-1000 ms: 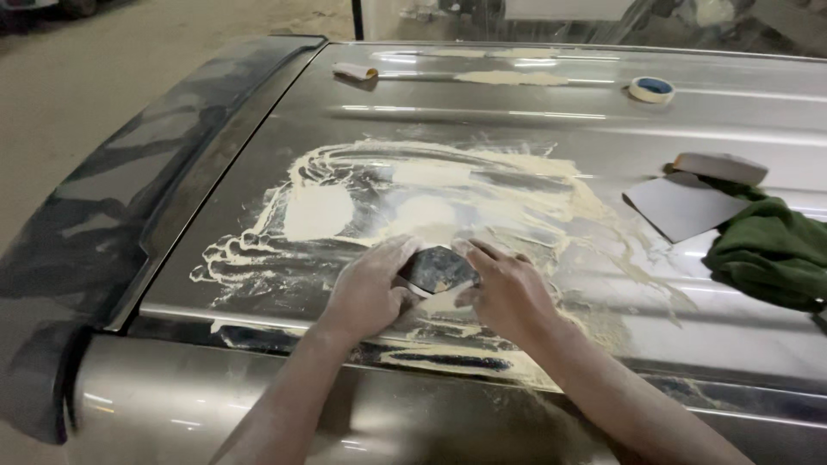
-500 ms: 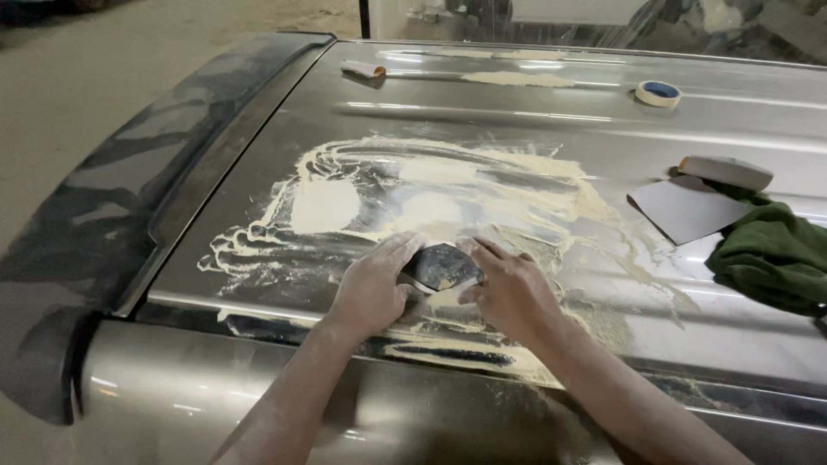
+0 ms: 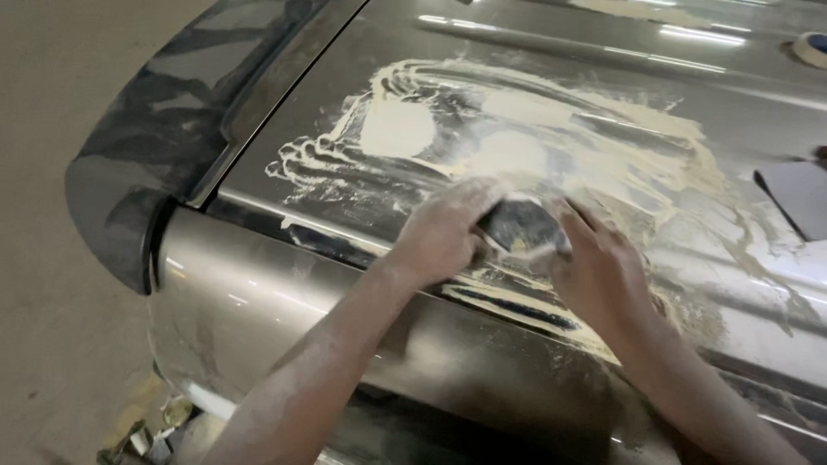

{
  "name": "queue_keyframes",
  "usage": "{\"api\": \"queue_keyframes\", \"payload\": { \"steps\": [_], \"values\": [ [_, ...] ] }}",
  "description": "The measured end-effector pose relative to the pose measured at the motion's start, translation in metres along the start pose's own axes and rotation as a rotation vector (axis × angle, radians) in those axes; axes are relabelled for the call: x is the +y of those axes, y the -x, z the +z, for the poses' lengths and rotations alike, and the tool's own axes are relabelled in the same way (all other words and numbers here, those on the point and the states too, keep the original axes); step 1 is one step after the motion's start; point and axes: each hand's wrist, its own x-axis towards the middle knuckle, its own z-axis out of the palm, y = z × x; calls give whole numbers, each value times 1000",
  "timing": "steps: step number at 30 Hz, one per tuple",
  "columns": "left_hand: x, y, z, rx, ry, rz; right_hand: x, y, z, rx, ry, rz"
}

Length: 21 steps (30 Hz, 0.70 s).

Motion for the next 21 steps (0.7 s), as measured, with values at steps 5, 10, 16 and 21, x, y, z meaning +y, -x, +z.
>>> {"api": "queue_keyframes", "payload": {
  "steps": [5, 10, 16, 21],
  "values": [
    [-2, 5, 0, -86, -72, -34, -14, 4, -6, -19, -16, 55],
    [-9, -18, -5, -41, 73, -20, -10, -23, -12, -92, -157, 176],
    [-2, 5, 0, -53, 74, -4, -5, 7, -7, 115, 50, -118],
    [-11, -12, 2, -71, 62, -18, 0, -21, -8, -96, -123, 118]
  ]
}}
